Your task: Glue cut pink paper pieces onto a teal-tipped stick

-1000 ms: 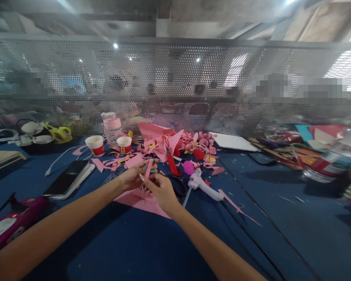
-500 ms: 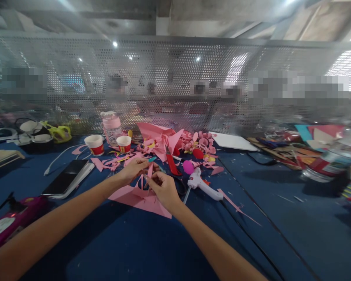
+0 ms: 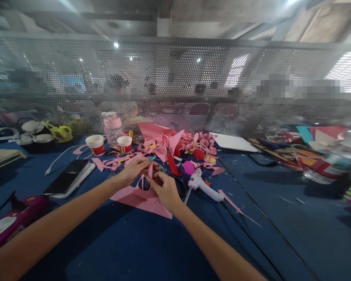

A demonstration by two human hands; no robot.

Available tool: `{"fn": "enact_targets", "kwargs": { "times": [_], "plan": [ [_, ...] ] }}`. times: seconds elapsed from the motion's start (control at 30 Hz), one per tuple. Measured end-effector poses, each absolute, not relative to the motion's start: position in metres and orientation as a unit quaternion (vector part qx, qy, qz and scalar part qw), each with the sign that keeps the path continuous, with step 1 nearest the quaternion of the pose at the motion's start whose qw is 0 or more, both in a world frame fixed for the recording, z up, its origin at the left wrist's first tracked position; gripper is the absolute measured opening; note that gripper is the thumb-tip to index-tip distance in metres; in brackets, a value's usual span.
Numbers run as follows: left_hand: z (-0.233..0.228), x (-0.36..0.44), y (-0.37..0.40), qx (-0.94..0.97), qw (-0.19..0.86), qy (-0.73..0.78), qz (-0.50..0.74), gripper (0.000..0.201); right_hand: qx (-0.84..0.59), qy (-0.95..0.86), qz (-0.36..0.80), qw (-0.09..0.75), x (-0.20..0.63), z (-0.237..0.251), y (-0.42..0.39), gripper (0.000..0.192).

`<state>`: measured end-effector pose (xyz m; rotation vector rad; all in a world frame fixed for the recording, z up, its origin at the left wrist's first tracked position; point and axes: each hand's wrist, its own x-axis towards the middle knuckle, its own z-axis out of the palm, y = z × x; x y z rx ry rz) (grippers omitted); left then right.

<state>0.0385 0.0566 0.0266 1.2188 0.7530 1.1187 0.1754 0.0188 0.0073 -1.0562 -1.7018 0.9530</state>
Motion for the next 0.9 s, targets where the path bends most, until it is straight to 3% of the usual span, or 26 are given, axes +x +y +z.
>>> {"fn": "enact_targets", "kwargs": {
  "times": [0.23, 0.4, 0.6, 0.7, 0.9],
  "plan": [
    [0.020, 0.033, 0.052, 0.499, 0.584, 0.342, 0.541, 0.038, -0.425, -0.699, 0.359, 0.449, 0.182, 0.003, 0.024, 0.031],
    [-0.002, 0.013, 0.030, 0.509, 0.554, 0.368, 0.546, 0.043, -0.408, -0.761, 0.330, 0.382, 0.185, 0.006, 0.024, 0.031],
    [-0.015, -0.001, 0.013, 0.548, 0.467, 0.463, 0.518, 0.021, -0.371, -0.891, 0.104, 0.239, 0.182, 0.005, 0.019, 0.029],
    [-0.015, -0.002, 0.016, 0.534, 0.470, 0.474, 0.519, 0.023, -0.351, -0.901, 0.043, 0.250, 0.183, 0.006, 0.019, 0.027],
    [-0.022, -0.015, 0.035, 0.345, 0.482, 0.470, 0.654, 0.034, -0.385, -0.860, 0.028, 0.334, 0.183, 0.005, 0.021, 0.013]
  ]
}}
